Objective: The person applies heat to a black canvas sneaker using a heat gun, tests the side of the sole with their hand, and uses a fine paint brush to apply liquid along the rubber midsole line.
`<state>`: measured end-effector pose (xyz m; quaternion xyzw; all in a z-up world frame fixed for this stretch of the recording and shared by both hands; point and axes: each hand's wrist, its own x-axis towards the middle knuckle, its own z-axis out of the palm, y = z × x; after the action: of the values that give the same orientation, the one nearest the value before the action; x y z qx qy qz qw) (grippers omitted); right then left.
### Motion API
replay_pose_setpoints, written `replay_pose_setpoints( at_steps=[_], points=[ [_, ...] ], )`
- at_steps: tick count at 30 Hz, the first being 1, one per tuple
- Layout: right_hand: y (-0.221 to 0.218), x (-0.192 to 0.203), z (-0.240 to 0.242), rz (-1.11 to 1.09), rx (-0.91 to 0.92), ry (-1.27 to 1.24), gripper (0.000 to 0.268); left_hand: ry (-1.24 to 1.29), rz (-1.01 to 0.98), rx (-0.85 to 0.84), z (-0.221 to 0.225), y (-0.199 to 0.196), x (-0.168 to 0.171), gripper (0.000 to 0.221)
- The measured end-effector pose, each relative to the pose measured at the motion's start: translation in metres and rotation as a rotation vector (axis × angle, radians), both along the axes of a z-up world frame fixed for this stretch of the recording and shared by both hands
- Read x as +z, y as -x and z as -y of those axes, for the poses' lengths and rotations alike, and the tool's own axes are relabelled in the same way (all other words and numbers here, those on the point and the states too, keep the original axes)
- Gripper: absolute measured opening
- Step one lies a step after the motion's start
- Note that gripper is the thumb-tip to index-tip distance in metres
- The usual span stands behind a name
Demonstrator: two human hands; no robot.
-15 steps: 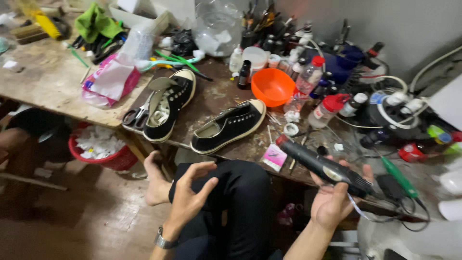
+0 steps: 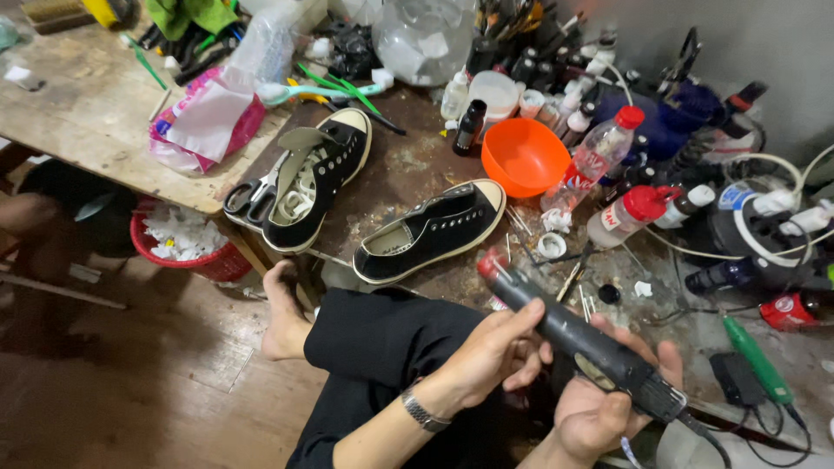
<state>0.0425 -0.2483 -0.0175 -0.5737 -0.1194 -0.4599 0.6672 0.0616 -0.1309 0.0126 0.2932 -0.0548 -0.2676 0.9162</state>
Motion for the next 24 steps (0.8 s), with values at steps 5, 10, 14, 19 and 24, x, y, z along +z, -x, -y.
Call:
replay_pose_setpoints(
  at_steps=[5,10,14,19,24],
  points=[
    [0.012,0.008,0.014,-0.173,-0.313,0.291,0.083,-0.078,-0.035,0.142,0.008,-0.007,-0.005,0.050],
    [0.032,-0.040,0.017,-0.177,-0.514,0.505,0.055,-0.127,-0.033,0.217,0.003,-0.013,-0.004,0.055],
    [0.030,-0.028,-0.024,-0.308,-0.213,0.260,0.061,-0.167,0.025,0.123,0.006,-0.009,-0.013,0.051],
    [-0.004,-0.018,-0.035,-0.285,0.192,-0.247,0.074,-0.338,0.212,0.115,-0.021,-0.011,0.010,0.056],
    [-0.015,-0.021,-0.049,-0.270,0.114,-0.327,0.059,-0.952,0.522,0.283,-0.062,-0.020,0.018,0.027]
  ],
)
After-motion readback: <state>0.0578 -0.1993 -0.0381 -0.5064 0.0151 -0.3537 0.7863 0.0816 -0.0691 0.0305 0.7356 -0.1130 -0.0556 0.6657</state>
